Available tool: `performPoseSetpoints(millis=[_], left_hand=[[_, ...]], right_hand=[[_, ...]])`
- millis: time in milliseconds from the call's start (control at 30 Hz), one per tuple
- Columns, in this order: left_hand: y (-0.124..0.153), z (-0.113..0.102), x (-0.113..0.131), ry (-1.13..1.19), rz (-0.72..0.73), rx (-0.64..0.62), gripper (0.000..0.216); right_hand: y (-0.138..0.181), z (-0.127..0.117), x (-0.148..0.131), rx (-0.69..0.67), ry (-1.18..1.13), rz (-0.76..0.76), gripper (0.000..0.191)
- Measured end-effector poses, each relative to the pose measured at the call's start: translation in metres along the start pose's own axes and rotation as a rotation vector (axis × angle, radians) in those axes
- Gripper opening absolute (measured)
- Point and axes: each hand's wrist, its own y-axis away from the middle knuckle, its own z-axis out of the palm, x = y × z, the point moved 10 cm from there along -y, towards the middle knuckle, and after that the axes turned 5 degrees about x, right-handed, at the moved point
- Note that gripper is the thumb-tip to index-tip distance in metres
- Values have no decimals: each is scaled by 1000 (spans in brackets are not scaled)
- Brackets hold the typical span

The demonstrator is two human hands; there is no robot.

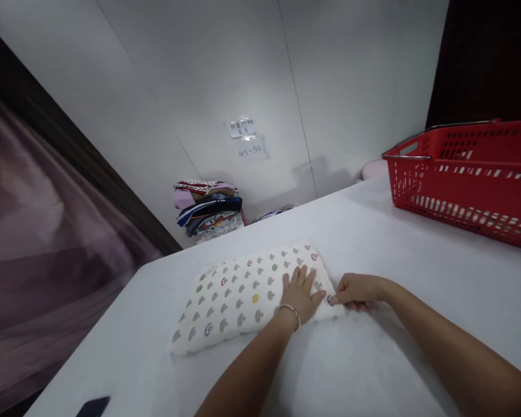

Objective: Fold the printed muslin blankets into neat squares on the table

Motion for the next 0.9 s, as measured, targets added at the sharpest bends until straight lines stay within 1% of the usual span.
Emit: performPoseSetpoints(millis=[100, 200, 333, 400, 500, 567, 633, 700, 800, 900], left_hand=[[2, 0, -1, 15, 5, 14, 66], [3, -1, -3, 44, 14, 37, 67], [2, -1, -5, 87, 26, 69, 68], [2, 0, -5, 96, 32, 75, 69], [2, 1, -5, 96, 37, 78, 69], [2, 1, -5, 99, 36, 80, 69], [3, 1, -5, 109, 35, 79, 69], [4, -1, -4, 122, 32, 75, 70], [7, -3, -3, 139, 19, 56, 69], [10, -4, -1, 168, 26, 28, 71]], right_hand=[[-5, -9, 3, 124, -58, 26, 47], [-12, -15, 7, 246, -118, 24, 44], [-18, -18, 9, 308, -172, 12, 37], [-19, -33, 4, 403, -119, 10, 35], [-22, -72, -17, 616, 24, -12, 31], [-34, -93, -31, 693, 89, -14, 29], [-55, -107, -41, 722, 153, 5, 32], [-77, -116, -48, 741, 232, 39, 38], [-106, -121, -53, 747, 337, 105, 43], [-124, -119, -57, 756, 419, 154, 36]])
